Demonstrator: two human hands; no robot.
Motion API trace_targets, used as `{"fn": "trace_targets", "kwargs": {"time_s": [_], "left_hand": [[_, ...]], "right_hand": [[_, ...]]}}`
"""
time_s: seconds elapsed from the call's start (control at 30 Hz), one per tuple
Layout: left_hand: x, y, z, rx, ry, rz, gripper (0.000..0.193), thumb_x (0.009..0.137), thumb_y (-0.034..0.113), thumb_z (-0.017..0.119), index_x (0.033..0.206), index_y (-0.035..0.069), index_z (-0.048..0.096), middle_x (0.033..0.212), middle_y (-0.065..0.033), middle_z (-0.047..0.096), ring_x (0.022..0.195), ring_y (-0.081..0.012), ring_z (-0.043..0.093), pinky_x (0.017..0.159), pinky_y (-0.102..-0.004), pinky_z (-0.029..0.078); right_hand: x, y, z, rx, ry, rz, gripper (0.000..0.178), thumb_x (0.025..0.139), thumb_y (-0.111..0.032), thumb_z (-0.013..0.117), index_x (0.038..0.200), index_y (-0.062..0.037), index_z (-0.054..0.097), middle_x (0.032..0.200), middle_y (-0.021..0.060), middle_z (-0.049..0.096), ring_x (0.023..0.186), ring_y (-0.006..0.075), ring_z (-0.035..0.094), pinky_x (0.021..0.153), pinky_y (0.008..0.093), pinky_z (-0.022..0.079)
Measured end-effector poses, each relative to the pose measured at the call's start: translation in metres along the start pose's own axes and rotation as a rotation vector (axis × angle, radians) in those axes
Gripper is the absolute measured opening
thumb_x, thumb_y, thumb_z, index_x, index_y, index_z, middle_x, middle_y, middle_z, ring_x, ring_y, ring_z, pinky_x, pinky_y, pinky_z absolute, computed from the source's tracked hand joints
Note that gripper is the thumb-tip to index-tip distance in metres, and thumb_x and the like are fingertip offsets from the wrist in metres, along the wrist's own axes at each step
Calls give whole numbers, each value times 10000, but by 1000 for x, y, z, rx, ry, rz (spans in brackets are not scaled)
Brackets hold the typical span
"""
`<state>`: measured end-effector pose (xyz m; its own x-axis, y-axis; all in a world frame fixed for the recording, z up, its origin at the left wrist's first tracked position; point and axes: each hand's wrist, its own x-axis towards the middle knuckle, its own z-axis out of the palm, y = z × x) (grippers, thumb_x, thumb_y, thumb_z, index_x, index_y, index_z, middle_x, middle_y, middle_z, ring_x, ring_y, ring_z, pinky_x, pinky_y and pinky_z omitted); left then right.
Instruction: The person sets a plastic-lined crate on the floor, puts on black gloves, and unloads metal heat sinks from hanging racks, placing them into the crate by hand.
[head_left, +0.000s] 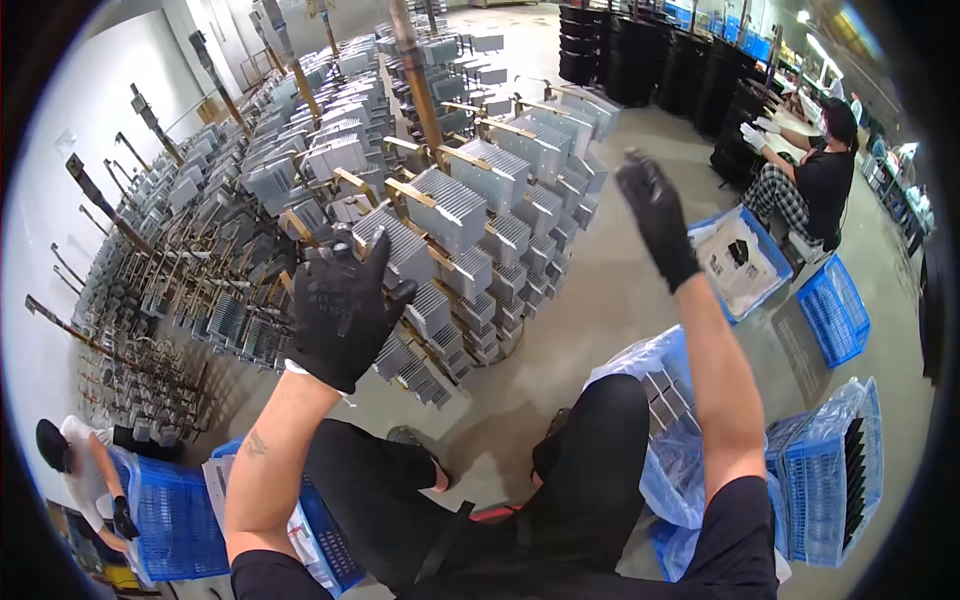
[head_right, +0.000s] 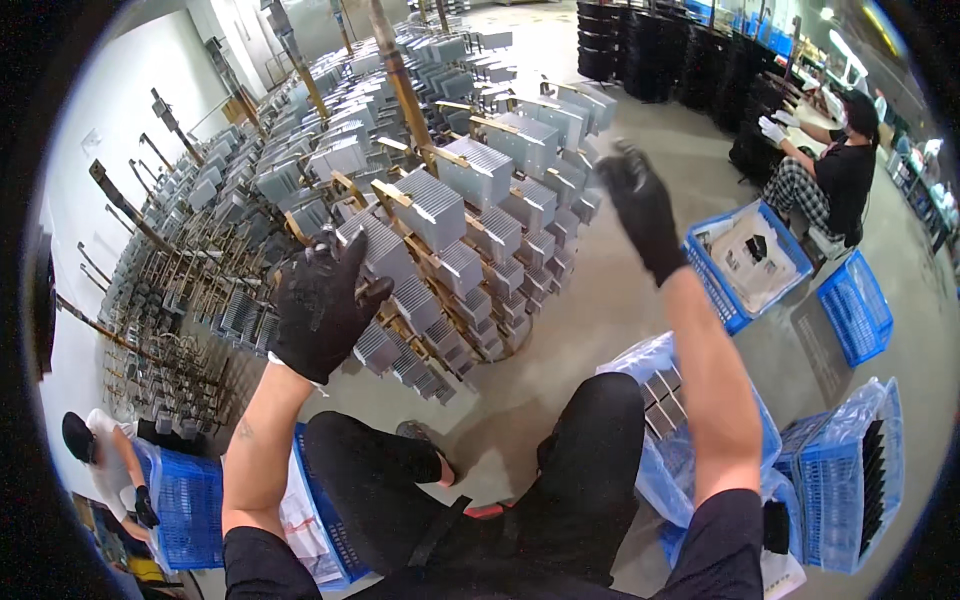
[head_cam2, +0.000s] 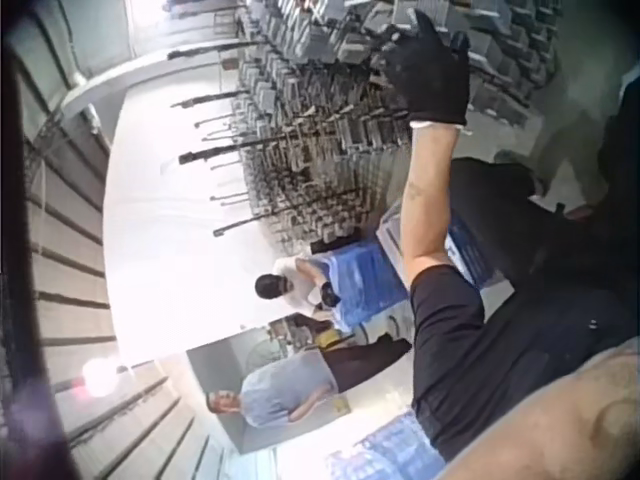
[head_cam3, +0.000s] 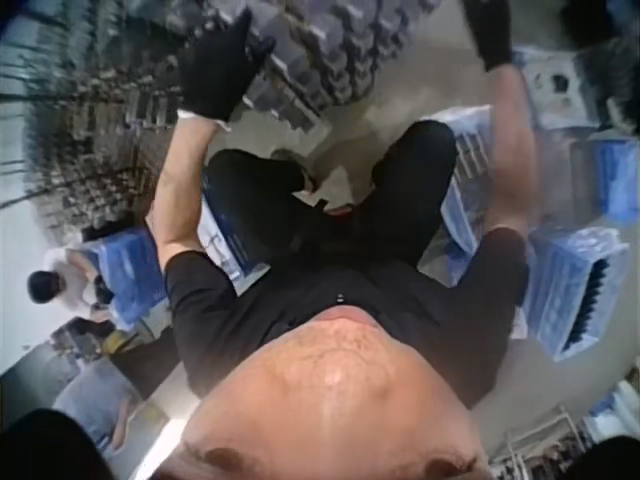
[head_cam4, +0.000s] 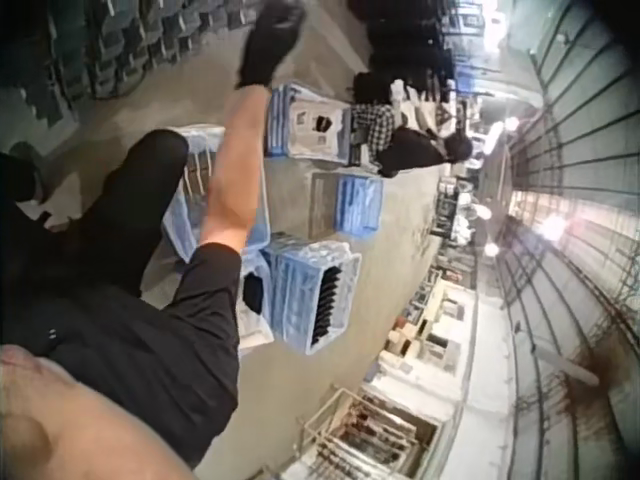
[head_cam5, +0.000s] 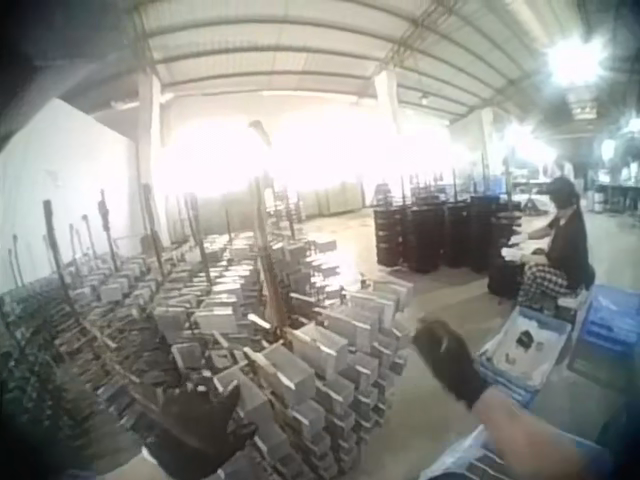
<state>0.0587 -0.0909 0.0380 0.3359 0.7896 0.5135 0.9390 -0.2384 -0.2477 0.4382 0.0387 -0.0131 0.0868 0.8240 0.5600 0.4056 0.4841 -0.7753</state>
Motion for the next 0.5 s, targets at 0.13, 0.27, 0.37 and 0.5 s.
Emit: {"fn": "trace_targets", "kwargs": {"time_s": [0.13, 0.27, 0.37, 0.5], "left_hand": [[3, 2, -1, 1, 42, 46, 577, 837, 440, 714, 1273, 76, 611, 1166, -205, 622, 998, -358, 574, 839, -471, 442], [2, 5, -2, -60, 16, 25, 580, 811, 446, 726, 1246, 78, 619, 1163, -208, 617, 1019, -363, 576, 868, -475, 445], [-9, 3, -5, 3, -15, -19, 594, 802, 461, 724, 1252, 86, 619, 1187, -210, 613, 1084, -372, 576, 912, -482, 445], [-11, 2, -11, 7, -69, -22, 603, 797, 456, 726, 1266, 93, 620, 1218, -212, 610, 1115, -365, 582, 938, -469, 454]], "right_hand": [[84, 70, -28, 36, -42, 117, 473, 1059, -382, 367, 1441, -117, 449, 1347, -78, 608, 1057, 95, 536, 850, 245, 405], [161, 145, -51, 31, -128, 163, 649, 964, -581, 454, 1521, -260, 359, 1505, -38, 451, 1264, 269, 408, 1000, 536, 336], [183, 128, -22, 44, -85, 354, 676, 916, -659, 520, 1470, -278, 451, 1432, 9, 528, 1299, 282, 449, 1013, 564, 383], [187, 115, -5, 746, -462, 764, 475, 979, -547, 534, 1295, -200, 612, 1101, -23, 695, 1121, 167, 628, 909, 375, 534]]}}
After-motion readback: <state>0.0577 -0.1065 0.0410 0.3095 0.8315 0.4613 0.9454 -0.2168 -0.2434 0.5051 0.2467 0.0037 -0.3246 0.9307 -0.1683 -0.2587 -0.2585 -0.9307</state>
